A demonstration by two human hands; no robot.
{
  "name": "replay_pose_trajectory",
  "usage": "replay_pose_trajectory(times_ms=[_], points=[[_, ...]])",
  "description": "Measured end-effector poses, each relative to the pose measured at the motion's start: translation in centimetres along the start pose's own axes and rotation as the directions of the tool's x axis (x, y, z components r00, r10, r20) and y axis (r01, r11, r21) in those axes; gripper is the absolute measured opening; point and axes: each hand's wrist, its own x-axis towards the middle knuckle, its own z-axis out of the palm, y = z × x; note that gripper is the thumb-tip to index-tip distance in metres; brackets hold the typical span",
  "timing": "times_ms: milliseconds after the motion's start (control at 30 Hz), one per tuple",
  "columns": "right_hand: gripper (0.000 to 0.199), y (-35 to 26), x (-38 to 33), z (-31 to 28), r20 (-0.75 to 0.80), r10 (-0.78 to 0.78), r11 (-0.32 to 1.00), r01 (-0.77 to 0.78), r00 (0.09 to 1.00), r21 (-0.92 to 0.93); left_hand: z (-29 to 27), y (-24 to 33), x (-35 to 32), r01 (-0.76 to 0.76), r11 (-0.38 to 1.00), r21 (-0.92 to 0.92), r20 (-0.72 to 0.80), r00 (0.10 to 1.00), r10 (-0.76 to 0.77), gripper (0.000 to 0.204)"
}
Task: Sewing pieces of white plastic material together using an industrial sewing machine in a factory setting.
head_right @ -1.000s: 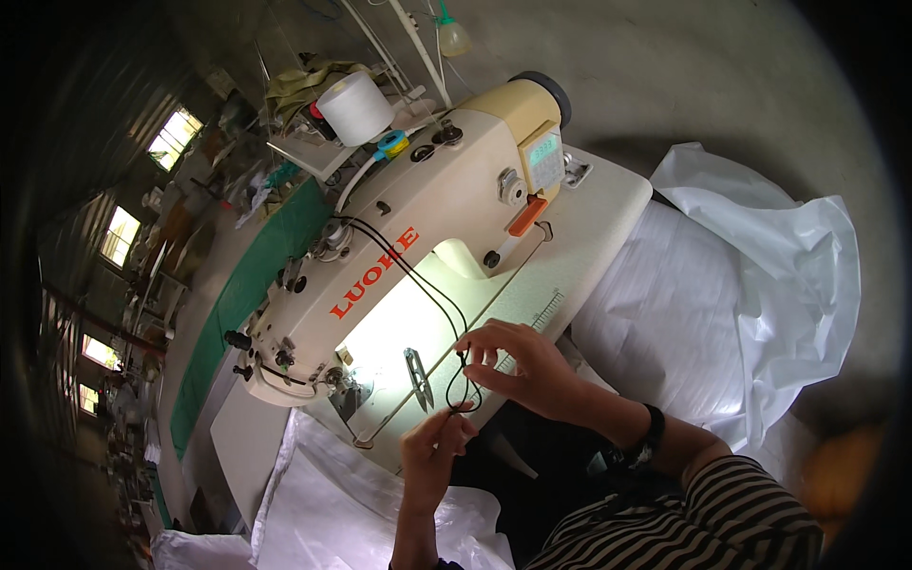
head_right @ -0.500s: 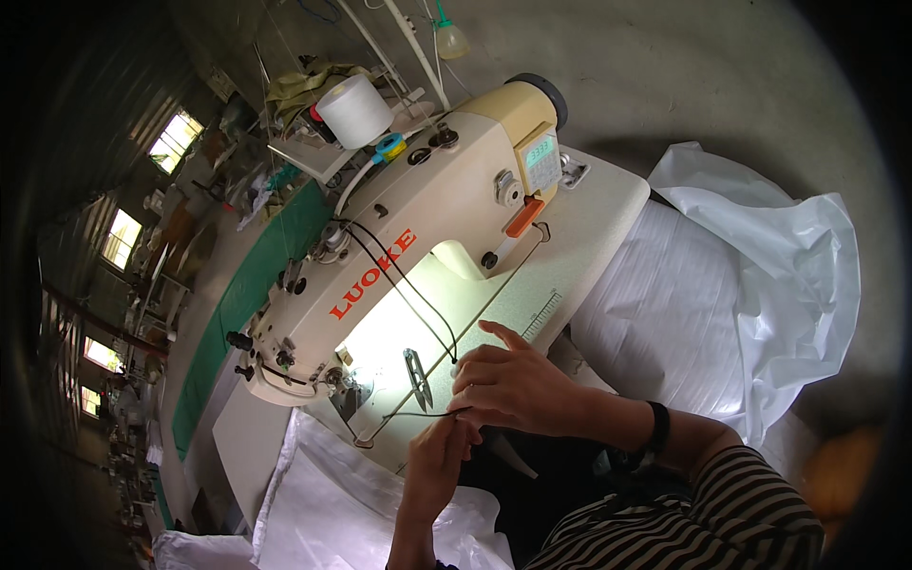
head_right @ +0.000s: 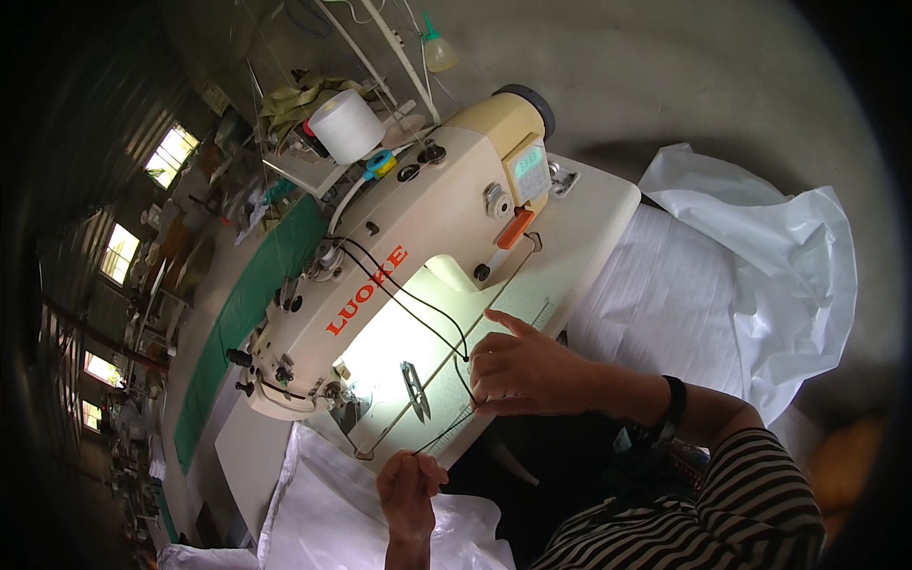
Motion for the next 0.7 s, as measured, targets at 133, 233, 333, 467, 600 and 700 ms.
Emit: replay_pose_trajectory(times_ms=[133,233,333,467,600,700], points=[[0.016,-0.4,-0.9,0.2,-0.018,-0.075,0.995,0.074,0.997,-0.074,-0.1,-0.7,0.9,0.088,0.962,0.259,0.24,0.959,-0.152,0.022],[0.024,0.0,-1.8,0.8,-0.178,0.175,0.981,-0.156,0.968,0.114,0.7,-2.3,1.5,0.063,0.968,0.242,0.289,0.948,-0.134,0.022],[0.05,1.0,-2.8,2.2,0.097,0.539,0.702,-0.51,0.837,0.497,1.0,-3.5,1.7,0.089,0.976,0.197,0.317,0.936,-0.149,0.024],[0.049,2.0,-3.6,5.2,0.245,0.402,0.435,-0.419,0.883,0.797,1.1,-4.2,1.7,0.139,0.976,0.168,0.344,0.919,-0.19,0.025],[0.035,2.6,-4.4,6.7,0.185,0.505,0.256,-0.351,0.843,0.901,1.5,-4.0,2.6,0.057,0.926,0.372,0.312,0.932,-0.183,0.026],[0.026,2.8,-5.0,6.9,0.15,0.527,0.27,-0.332,0.837,0.904,2.4,-3.9,4.6,-0.067,0.883,0.465,0.254,0.965,-0.061,0.028]])
